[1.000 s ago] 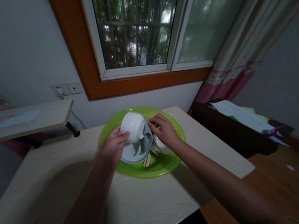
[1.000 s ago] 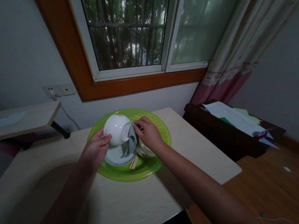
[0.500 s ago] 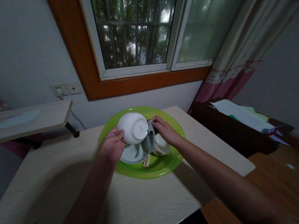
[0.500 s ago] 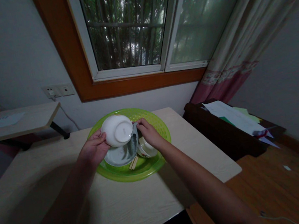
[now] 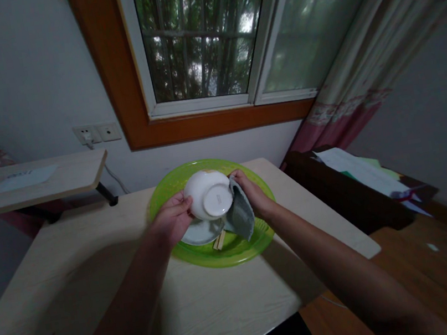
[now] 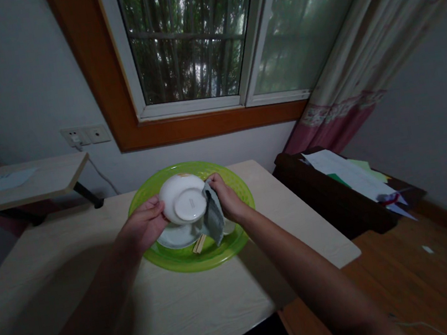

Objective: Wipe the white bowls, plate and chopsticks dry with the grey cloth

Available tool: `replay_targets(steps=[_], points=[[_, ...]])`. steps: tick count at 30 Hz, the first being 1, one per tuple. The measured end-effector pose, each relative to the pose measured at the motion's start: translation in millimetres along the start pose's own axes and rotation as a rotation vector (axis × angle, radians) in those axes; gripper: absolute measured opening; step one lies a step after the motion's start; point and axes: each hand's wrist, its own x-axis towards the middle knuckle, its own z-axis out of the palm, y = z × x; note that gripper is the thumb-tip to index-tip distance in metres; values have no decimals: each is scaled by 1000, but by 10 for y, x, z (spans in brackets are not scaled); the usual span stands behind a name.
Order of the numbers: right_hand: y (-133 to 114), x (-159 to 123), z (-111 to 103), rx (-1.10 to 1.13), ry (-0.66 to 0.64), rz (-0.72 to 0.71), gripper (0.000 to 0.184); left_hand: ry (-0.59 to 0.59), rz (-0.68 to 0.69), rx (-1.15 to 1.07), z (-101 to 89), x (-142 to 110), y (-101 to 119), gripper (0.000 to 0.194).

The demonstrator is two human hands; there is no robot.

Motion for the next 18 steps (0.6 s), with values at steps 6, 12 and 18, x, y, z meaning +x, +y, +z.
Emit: replay_targets(steps=[6,12,18], points=[[21,16,-35,-163,39,-112,11,11,-43,112,-11,-14,-10,51],[-72,36,-25,-179,-23,-161,12,34,-14,303,45,-43,26,60],[-287,81,12,-269,-129,-208,11,-24,-24,358,-48,-49,76,56]])
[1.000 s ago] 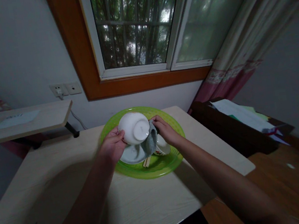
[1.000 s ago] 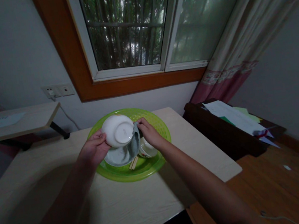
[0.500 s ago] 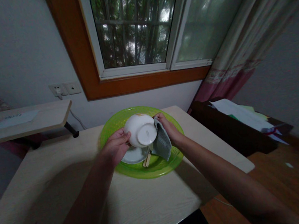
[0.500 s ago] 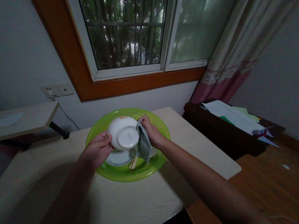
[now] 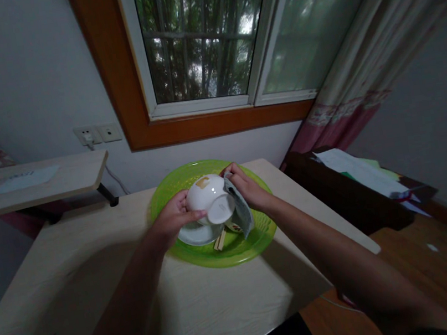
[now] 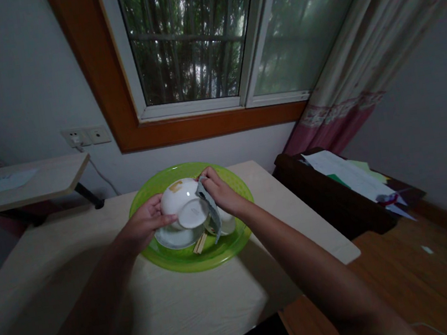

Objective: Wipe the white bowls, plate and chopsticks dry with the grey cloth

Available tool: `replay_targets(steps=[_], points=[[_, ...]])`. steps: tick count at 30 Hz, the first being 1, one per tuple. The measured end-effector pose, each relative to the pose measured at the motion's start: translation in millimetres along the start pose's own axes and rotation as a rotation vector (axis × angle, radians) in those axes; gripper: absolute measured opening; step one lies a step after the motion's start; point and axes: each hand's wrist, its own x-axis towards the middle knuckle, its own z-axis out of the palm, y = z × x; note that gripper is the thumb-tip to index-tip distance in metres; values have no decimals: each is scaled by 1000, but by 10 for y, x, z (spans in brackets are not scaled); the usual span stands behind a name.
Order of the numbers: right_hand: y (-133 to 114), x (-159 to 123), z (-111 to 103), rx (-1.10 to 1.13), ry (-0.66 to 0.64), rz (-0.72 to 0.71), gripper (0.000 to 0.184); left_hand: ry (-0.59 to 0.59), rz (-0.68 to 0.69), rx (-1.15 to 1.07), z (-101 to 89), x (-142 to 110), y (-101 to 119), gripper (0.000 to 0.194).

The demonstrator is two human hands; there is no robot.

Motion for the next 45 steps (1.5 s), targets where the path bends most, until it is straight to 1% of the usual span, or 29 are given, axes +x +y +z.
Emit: replay_targets(steps=[2,4,8,10,11,13,16,18,22,24,26,28,31,33,35,39,40,42,45], points=[[-52,35,13,-30,-66,-50,11,-4,-10,18,-28,-2,13,52],[-82,69,34,-45,-106,-109,10,4,-20,37,-42,0,23,50],[-103,119,74,-68,-98,-210,8,6,-17,59,-64,12,19,52],[-112,129,87,-110,-87,-287,8,-7,-22,103,-88,19,4,52],[-115,130,91,-151,-64,-332,8,-12,-25,139,-103,21,-5,51],[-114,123,95,-262,21,-402,7,-9,-23,225,-131,27,-25,50],[-91,100,97,-370,162,-408,9,9,2,308,-154,35,-45,48],[-68,80,107,-364,214,-378,10,8,13,323,-157,38,-49,47],[-43,28,180,-310,265,-328,11,22,16,382,-170,43,-64,43],[-57,-11,231,-293,274,-349,14,47,22,422,-186,51,-74,41],[-91,-61,278,-304,237,-435,14,81,52,445,-199,62,-74,40],[-137,-119,316,-345,158,-549,13,112,93,444,-201,72,-61,39],[-193,-189,352,-423,25,-687,26,122,119,407,-188,75,-31,39],[-197,-201,358,-468,-32,-740,31,113,120,369,-181,72,-21,39],[-165,-175,349,-489,-24,-729,32,111,111,345,-186,70,-27,40],[-26,-65,299,-432,131,-568,32,126,68,397,-216,71,-49,41],[6,-43,286,-413,153,-537,32,127,60,427,-220,72,-49,41],[41,-25,271,-389,156,-518,32,137,58,491,-215,72,-35,41],[14,-67,293,-385,107,-573,35,172,80,590,-182,72,2,39]])
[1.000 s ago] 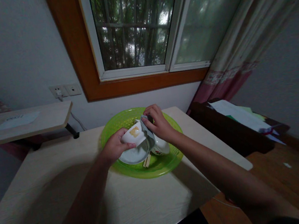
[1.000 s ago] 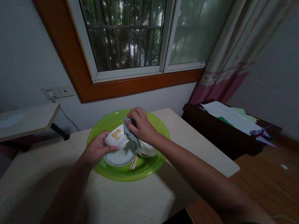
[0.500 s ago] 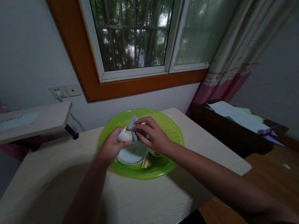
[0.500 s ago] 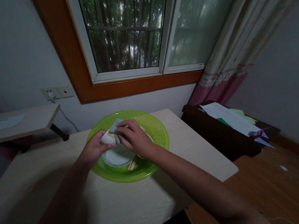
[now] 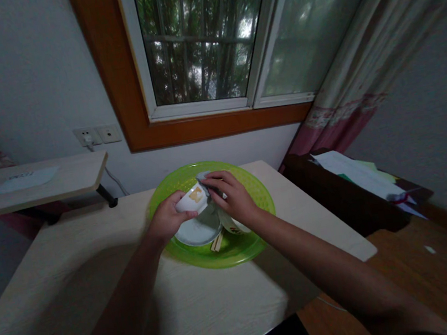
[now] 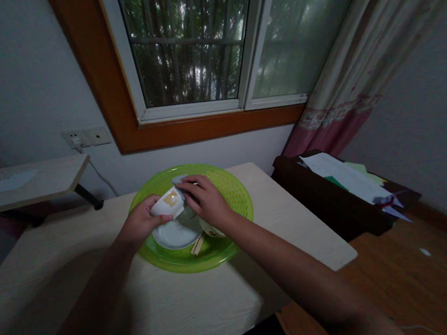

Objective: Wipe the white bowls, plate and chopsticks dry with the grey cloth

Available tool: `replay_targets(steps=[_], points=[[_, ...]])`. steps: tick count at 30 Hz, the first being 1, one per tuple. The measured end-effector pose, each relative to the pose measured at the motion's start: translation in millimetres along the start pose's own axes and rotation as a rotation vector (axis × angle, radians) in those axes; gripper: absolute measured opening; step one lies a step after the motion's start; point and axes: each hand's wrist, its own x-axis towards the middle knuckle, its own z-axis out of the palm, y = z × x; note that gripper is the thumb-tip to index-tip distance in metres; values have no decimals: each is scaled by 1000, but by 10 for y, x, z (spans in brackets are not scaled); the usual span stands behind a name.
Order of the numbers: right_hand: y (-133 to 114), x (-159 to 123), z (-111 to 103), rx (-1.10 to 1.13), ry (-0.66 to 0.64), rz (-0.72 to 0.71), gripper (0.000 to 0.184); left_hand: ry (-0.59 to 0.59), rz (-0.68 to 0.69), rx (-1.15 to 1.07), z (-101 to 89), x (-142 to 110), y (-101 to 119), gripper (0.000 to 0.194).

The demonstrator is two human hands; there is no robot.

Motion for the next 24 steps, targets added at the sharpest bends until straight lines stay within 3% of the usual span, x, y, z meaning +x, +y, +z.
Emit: replay_targets(steps=[5,7,14,20,24], points=[[-186,-35,33,-20,-153,-252,42,-5,91,118,20,-9,48,32],[-207,-38,48,-56,-187,-287,41,-9,110,159,21,-15,47,31],[-65,-18,53,-187,-77,-107,37,32,51,205,27,-36,67,44],[-189,-17,18,-152,-227,-216,39,43,64,247,30,-41,67,41],[-213,-23,67,-139,-210,-173,28,53,83,280,34,-36,57,40]])
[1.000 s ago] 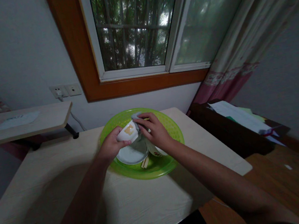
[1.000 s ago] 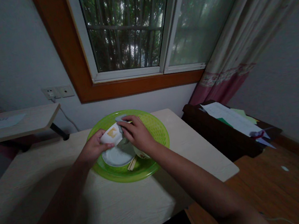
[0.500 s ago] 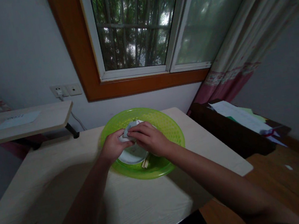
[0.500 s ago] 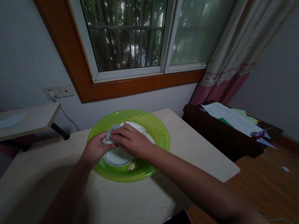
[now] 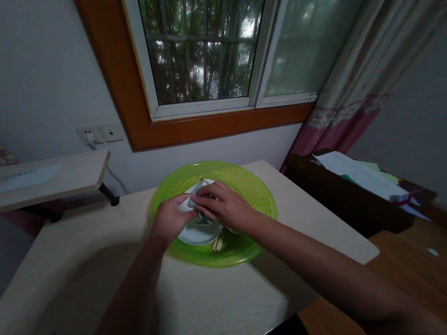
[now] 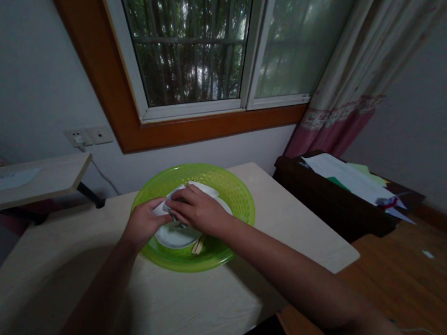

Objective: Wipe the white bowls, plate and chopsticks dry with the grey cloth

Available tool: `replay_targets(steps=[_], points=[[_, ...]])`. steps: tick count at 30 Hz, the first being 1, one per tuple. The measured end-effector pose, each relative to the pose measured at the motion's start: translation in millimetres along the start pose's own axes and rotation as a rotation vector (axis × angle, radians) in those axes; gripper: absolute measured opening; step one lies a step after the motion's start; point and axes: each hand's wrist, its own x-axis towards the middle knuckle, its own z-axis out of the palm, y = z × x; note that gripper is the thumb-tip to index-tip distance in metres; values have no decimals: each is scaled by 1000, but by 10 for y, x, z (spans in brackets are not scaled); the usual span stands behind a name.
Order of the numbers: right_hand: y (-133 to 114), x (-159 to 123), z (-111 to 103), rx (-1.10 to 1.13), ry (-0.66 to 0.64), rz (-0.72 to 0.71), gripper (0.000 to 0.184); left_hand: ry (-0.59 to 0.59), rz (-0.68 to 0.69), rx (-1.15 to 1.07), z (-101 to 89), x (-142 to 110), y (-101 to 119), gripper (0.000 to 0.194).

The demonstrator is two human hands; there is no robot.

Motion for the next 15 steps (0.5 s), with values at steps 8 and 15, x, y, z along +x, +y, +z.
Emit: replay_targets(steps=[8,15], points=[[116,-14,28,43,142,226,15,3,-11,62,10,-8,10,45],[3,-2,37,137,78,111,15,-8,24,46,10,-8,33,40]])
